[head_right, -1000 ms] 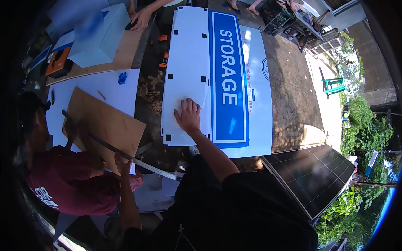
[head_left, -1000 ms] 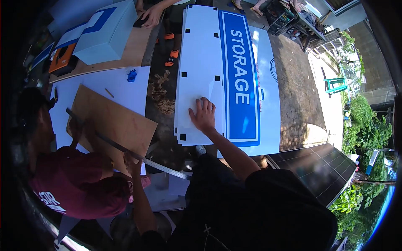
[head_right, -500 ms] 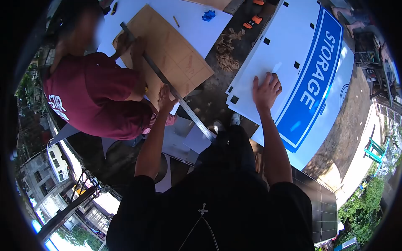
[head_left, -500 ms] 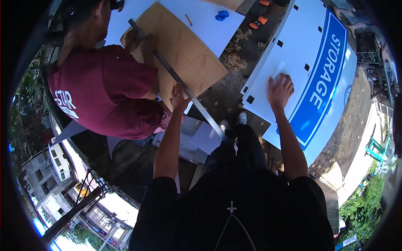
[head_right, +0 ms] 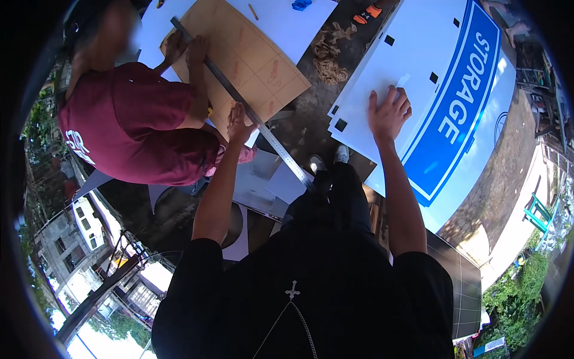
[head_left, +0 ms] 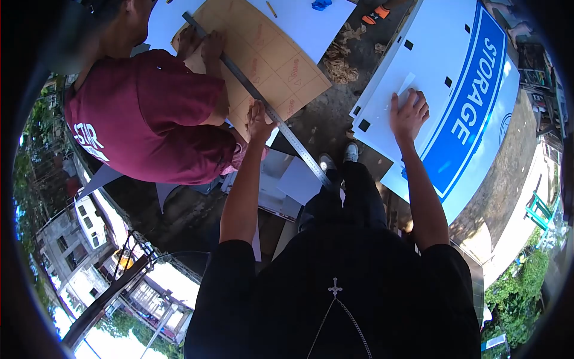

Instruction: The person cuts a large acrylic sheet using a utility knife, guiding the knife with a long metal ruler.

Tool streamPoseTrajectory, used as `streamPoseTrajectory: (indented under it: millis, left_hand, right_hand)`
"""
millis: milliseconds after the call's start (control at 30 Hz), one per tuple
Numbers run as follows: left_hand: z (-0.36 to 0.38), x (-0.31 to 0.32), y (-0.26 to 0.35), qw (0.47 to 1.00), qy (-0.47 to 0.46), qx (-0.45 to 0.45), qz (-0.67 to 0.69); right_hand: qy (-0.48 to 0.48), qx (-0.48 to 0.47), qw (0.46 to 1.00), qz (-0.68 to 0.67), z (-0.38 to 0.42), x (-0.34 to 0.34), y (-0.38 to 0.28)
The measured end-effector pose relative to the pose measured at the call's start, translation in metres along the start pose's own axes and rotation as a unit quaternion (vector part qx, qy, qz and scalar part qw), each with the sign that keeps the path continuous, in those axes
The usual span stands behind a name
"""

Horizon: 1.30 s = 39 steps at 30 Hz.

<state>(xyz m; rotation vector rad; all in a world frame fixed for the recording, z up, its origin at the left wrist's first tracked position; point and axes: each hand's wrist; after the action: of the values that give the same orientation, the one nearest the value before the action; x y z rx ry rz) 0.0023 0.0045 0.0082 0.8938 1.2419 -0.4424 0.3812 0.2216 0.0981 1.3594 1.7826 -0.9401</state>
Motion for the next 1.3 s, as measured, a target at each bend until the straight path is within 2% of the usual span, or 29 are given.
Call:
streamPoseTrajectory:
  millis: [333, 467, 733, 767, 867, 1000, 1133, 1300]
  left_hand:
    - [-0.003, 0.002, -0.001, 1.000, -0.004, 0.001, 0.003]
    - [-0.004, 0.006, -0.007, 0.999, 0.017, 0.036, 0.006]
    - [-0.006, 0.003, -0.007, 0.999, -0.007, 0.038, -0.015]
    - [-0.008, 0.002, -0.011, 0.997, -0.006, 0.072, -0.003]
    - [-0.011, 0.007, -0.017, 0.996, -0.010, 0.091, 0.015]
    - [-0.002, -0.011, 0.012, 0.999, -0.040, 0.030, -0.001]
    - [-0.001, -0.006, 0.007, 0.999, -0.032, 0.038, 0.006]
    - [-0.001, -0.007, 0.011, 0.998, -0.055, 0.004, -0.010]
  right_hand:
    - [0.010, -0.011, 1.000, 0.001, 0.000, 0.005, 0.004]
    - [0.011, -0.013, 1.000, 0.004, 0.001, 0.006, 0.004]
    - [0.015, -0.022, 1.000, 0.000, 0.002, 0.010, 0.009]
    - [0.019, -0.025, 1.000, -0.001, 0.002, 0.011, 0.008]
    - [0.029, -0.034, 0.999, -0.002, 0.003, 0.015, 0.011]
    - [0.039, -0.045, 0.998, -0.010, 0.005, 0.020, 0.016]
    - [0.049, -0.046, 0.997, -0.022, 0.004, 0.023, 0.018]
    - [0.060, -0.054, 0.997, -0.018, 0.006, 0.026, 0.020]
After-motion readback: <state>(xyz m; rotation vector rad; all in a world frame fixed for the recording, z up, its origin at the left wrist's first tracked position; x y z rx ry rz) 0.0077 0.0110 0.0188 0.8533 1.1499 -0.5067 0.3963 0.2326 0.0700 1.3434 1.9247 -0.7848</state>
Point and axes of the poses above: each hand's wrist, its own z-axis away from the middle knuckle, its own x-axis out of the palm, y = z × x, and after that the axes turned 14 degrees about y, right-handed
